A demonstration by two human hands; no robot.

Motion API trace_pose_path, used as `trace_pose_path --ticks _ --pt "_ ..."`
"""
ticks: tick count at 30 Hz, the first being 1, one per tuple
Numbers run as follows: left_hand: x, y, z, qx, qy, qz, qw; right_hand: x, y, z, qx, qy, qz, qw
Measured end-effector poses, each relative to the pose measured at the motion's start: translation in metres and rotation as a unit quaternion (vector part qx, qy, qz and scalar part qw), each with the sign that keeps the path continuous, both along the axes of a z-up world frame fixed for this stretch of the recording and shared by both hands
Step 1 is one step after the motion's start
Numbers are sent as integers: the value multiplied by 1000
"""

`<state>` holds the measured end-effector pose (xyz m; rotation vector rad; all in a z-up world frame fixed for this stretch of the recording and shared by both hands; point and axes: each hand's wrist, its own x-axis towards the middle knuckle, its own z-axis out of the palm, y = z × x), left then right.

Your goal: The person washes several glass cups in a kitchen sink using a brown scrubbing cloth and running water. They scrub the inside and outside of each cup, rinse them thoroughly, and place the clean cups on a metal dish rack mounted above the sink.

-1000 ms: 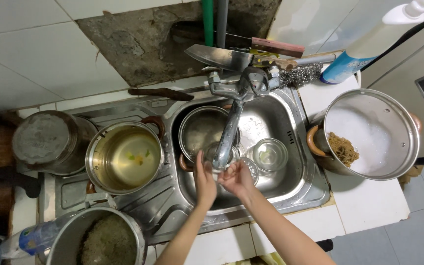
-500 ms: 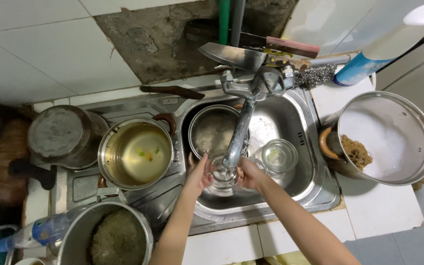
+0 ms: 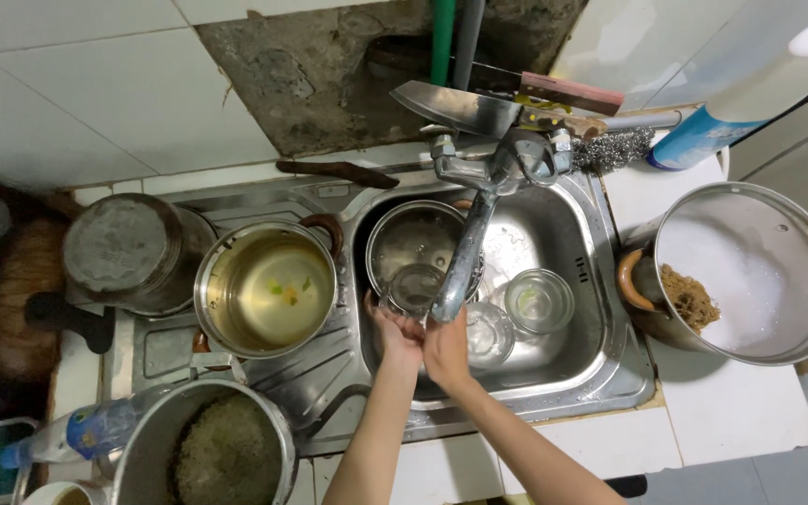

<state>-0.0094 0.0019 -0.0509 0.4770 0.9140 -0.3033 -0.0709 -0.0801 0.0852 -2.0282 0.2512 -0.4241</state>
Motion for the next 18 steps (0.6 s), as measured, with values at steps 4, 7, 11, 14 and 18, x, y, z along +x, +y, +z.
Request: trace_pose_path --ticks 4,7,11,14,18 --pt "-8 7 15 2 89 -50 995 14 -33 -17 -33 -56 33 997" --pt "-8 20 30 -34 76 -170 982 23 -49 -29 122 96 49 987" --pt "-1 16 33 26 130 -159 978 11 -35 -20 90 93 0 992" --pt "9 1 49 -18 87 -96 991 -5 -16 12 -16 -83 -1 996" --pt "5 -7 19 11 100 -54 994 -9 -22 -24 -101 -99 -23 990"
